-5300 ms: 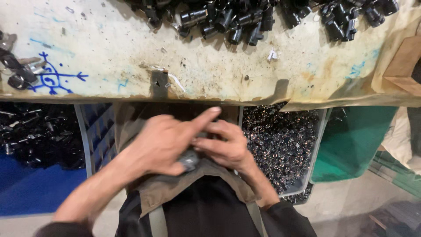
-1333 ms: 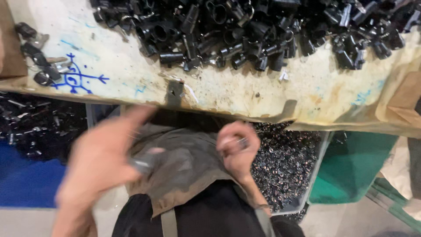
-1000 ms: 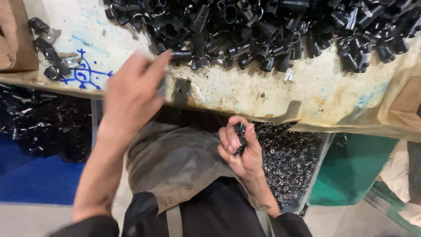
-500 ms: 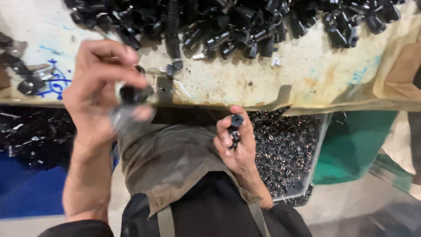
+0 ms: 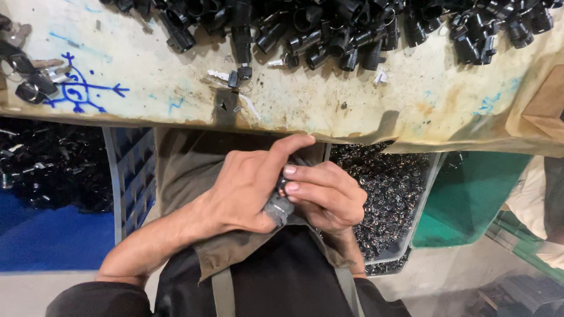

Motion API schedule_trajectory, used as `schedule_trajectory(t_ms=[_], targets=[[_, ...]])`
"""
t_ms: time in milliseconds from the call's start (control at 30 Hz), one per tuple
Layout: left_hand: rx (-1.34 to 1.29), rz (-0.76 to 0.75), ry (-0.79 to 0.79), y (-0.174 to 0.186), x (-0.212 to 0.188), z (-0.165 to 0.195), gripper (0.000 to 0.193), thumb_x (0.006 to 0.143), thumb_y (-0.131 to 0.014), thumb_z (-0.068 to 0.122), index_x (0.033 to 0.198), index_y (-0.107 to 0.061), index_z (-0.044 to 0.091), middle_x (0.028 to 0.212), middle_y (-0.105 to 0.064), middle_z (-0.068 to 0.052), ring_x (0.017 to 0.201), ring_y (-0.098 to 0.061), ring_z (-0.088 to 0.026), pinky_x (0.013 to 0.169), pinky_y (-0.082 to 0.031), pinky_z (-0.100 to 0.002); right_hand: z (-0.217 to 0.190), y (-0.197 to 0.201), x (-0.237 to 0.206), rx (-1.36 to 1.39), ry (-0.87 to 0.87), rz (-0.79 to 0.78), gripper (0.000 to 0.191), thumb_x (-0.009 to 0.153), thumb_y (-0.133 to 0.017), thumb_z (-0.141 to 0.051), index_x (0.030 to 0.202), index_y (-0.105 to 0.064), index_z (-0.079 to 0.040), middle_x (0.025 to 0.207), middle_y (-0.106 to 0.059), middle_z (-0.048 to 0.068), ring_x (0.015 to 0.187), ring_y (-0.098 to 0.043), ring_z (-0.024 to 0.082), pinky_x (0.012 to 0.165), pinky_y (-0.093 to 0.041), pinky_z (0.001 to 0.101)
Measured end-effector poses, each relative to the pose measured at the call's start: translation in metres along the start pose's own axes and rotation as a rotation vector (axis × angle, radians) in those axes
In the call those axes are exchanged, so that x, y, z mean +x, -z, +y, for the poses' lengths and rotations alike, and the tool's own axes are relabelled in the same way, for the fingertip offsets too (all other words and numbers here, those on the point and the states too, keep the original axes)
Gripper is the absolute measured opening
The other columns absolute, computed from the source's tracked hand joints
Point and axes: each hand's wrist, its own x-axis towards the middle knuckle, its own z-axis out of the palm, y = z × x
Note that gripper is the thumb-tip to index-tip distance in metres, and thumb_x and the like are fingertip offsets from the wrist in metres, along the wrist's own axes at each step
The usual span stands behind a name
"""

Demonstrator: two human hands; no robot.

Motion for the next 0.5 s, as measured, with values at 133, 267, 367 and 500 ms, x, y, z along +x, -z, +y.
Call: schedule_trajectory(t_ms=[133,267,367,500], targets=[[-0.084,-0.052,0.054,-0.003,0.002,-0.002,0.073,0.077,-0.074,0.018,0.144,-0.046,0.009,0.077,-0.070,-0.010,0.073,-0.072,-0.036,0.061,-0.054,-0.044,-0.009,-0.001,0.014,0.026,-0.041,-0.056,0.024,0.084,-0.084,-0.003,0.105,-0.072,-0.004,0.103,-0.073,0.012,0.085,-0.074,0.023,0.071,-0.059,0.0333],[0.105,-0.028,0.066,-0.003,0.001,-0.002,0.078,0.071,-0.074,0.018,0.144,-0.046,0.011,0.075,-0.070,-0.011,0.071,-0.071,-0.036,0.060,-0.053,-0.046,-0.014,0.007,0.024,-0.058,-0.064,-0.087,0.024,0.086,-0.085,-0.002,0.105,-0.072,-0.006,0.106,-0.074,0.011,0.082,-0.072,0.022,0.068,-0.057,0.0316],[0.194,-0.027,0.078,-0.002,0.001,0.000,0.085,0.065,-0.075,0.018,0.144,-0.045,0.008,0.075,-0.069,-0.013,0.070,-0.070,-0.037,0.058,-0.052,-0.047,-0.022,0.016,0.026,-0.169,-0.045,-0.210,0.029,0.080,-0.087,-0.005,0.105,-0.074,-0.009,0.105,-0.074,0.011,0.078,-0.071,0.021,0.064,-0.053,0.0308],[0.195,0.005,0.059,-0.001,0.002,0.003,0.083,0.068,-0.073,0.018,0.145,-0.044,0.006,0.077,-0.069,-0.012,0.072,-0.071,-0.036,0.060,-0.053,-0.046,-0.025,0.020,0.025,-0.250,-0.013,-0.198,0.031,0.078,-0.087,-0.002,0.105,-0.075,-0.009,0.103,-0.074,0.012,0.073,-0.069,0.020,0.060,-0.052,0.0302]])
